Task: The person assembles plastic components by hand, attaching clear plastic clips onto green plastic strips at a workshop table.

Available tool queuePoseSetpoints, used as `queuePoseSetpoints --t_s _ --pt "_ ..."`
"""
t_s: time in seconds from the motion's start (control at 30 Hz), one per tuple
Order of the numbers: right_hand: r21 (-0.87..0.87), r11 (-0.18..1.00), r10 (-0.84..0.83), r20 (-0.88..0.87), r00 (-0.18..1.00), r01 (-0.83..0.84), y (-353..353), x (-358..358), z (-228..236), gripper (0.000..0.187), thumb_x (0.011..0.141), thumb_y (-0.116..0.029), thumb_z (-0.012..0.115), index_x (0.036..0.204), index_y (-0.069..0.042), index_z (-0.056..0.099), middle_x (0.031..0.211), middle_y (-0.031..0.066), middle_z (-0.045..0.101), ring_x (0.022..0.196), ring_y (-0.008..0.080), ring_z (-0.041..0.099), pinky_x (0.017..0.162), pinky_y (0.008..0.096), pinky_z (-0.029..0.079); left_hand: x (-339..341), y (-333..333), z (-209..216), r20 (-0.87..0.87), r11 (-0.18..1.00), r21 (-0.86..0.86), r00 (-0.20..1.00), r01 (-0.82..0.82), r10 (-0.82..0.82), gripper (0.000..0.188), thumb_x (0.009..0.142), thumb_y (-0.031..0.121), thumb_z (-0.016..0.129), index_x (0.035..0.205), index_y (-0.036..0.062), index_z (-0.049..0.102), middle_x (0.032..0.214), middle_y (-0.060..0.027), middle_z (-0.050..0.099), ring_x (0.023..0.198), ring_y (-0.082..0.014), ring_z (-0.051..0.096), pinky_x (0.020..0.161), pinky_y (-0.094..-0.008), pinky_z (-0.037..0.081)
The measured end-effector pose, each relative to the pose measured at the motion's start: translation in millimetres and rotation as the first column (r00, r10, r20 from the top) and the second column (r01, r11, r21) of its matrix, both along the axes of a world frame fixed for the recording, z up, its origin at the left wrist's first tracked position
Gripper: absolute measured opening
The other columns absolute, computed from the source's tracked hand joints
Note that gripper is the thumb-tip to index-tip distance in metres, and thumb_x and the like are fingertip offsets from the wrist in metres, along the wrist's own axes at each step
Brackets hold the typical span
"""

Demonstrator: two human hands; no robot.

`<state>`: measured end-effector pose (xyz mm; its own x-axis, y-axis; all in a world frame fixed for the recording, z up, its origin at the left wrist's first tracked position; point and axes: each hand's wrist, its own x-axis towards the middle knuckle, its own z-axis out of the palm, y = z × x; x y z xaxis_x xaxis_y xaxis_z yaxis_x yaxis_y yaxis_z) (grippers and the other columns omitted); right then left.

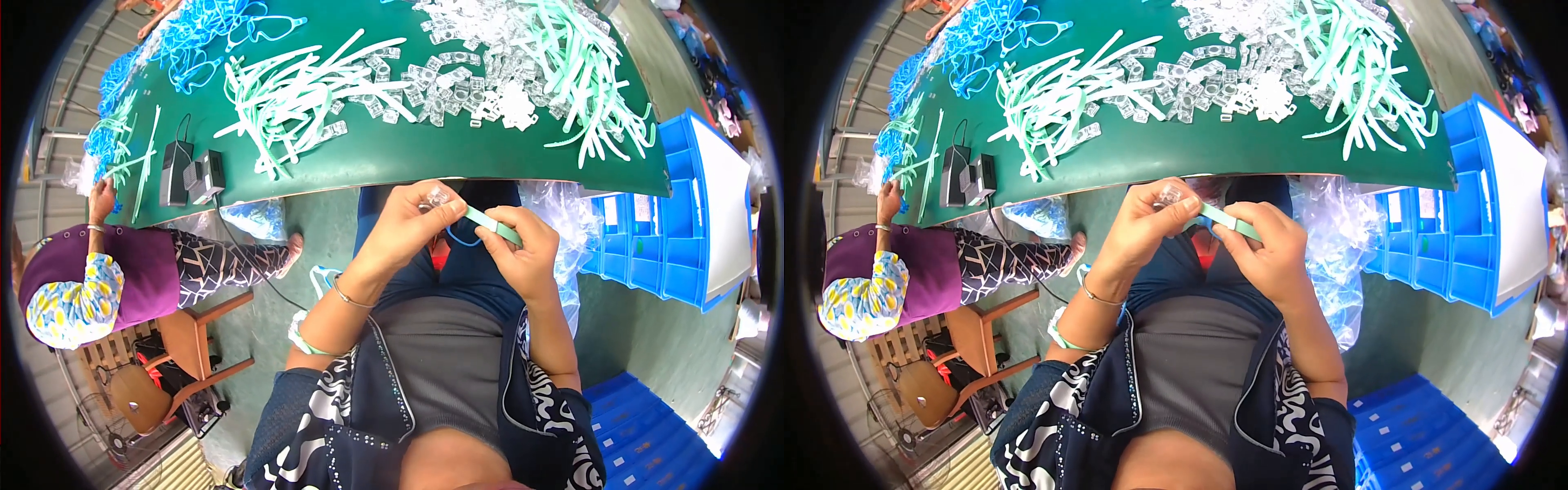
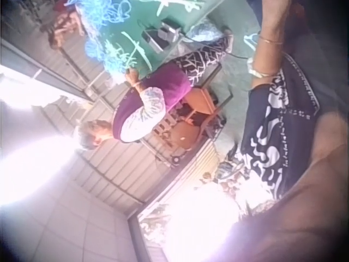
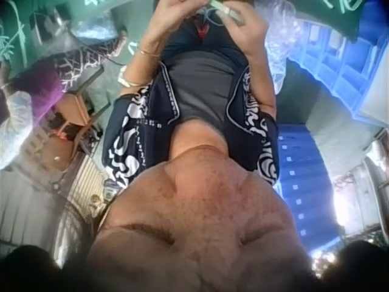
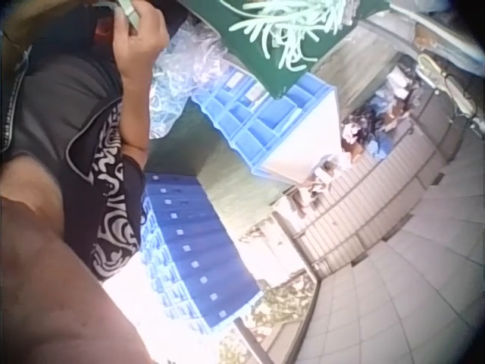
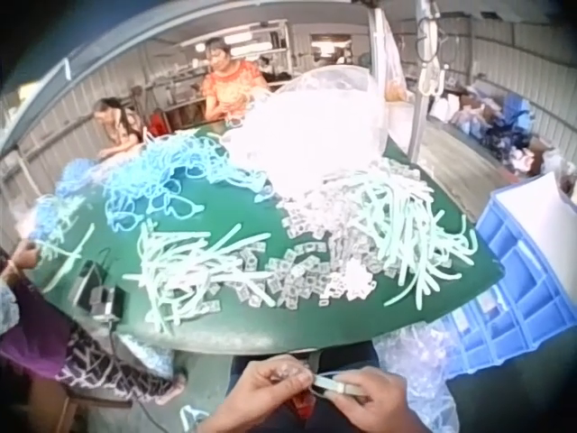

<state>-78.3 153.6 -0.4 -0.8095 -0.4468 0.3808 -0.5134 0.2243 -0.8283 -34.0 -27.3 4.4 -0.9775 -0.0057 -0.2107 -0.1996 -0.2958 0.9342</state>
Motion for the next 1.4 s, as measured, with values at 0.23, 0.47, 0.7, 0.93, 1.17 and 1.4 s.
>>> queuePoseSetpoints --t_s 0.23,0.47,0.7,0.93,1.17,1.4 --pt "-0.403 0.915 0.201 0.451 0.87 -0.003 2 2 -11 0.019 0.083 -0.003 0.064 0.099 0.003 0.055 0.077 0.0012 0.056 0.063 0.0034 0.049 0.054 0.017 0.039 9 4 -2 -0.054 0.934 0.355 0.997 -0.029 0.052 0.017 0.092 0.023 0.052 0.092 0.0052 0.051 0.072 0.002 0.047 0.061 -0.0056 0.046 0.052 -0.0192 0.037" --pt "-0.53 0.842 0.44 0.561 0.701 -0.105 -7 7 -13 0.019 0.085 -0.001 0.061 0.102 0.002 0.054 0.085 0.0033 0.058 0.071 0.0054 0.054 0.061 0.018 0.043 23 11 -9 -0.114 0.99 0.128 0.991 -0.054 0.069 0.021 0.094 0.027 0.049 0.092 0.0058 0.05 0.073 0.0015 0.046 0.065 -0.0053 0.043 0.054 -0.0194 0.034" --pt "-0.437 0.876 0.447 0.573 0.687 -0.206 -9 8 -22 0.02 0.085 0.002 0.059 0.104 0.003 0.053 0.088 0.0051 0.061 0.08 0.0078 0.057 0.069 0.0209 0.046 26 12 -16 -0.09 0.926 0.376 0.994 -0.023 0.062 0.026 0.097 0.031 0.042 0.087 0.0074 0.045 0.067 0.0018 0.038 0.056 -0.0062 0.031 0.05 -0.021 0.027" --pt "-0.529 0.834 0.48 0.554 0.68 -0.158 -17 13 -16 0.02 0.085 0.0 0.059 0.104 0.003 0.052 0.089 0.0049 0.06 0.081 0.0075 0.057 0.071 0.0206 0.046 27 15 -21 -0.049 0.884 0.467 0.998 -0.01 0.037 0.025 0.097 0.03 0.043 0.09 0.0064 0.046 0.068 0.0012 0.038 0.055 -0.0062 0.03 0.049 -0.0215 0.027" --pt "-0.498 0.851 0.451 0.531 0.717 -0.167 -18 13 -22 0.02 0.086 0.0 0.059 0.103 0.003 0.051 0.091 0.0053 0.058 0.081 0.0082 0.057 0.072 0.0217 0.045 29 7 -18 0.003 0.832 0.554 1.0 -0.025 0.028 0.022 0.095 0.027 0.049 0.097 0.0053 0.05 0.07 0.0012 0.043 0.057 -0.0066 0.035 0.054 -0.0214 0.031" --pt "-0.392 0.894 0.372 0.379 0.847 -0.217 -18 13 -28 0.019 0.081 0.002 0.062 0.099 0.0 0.055 0.09 0.0046 0.053 0.076 0.0083 0.055 0.065 0.0213 0.044 35 8 -24 -0.028 0.88 0.474 0.999 -0.017 0.035 0.02 0.093 0.024 0.053 0.098 0.0049 0.053 0.071 0.0011 0.046 0.059 -0.0073 0.037 0.053 -0.0211 0.031"
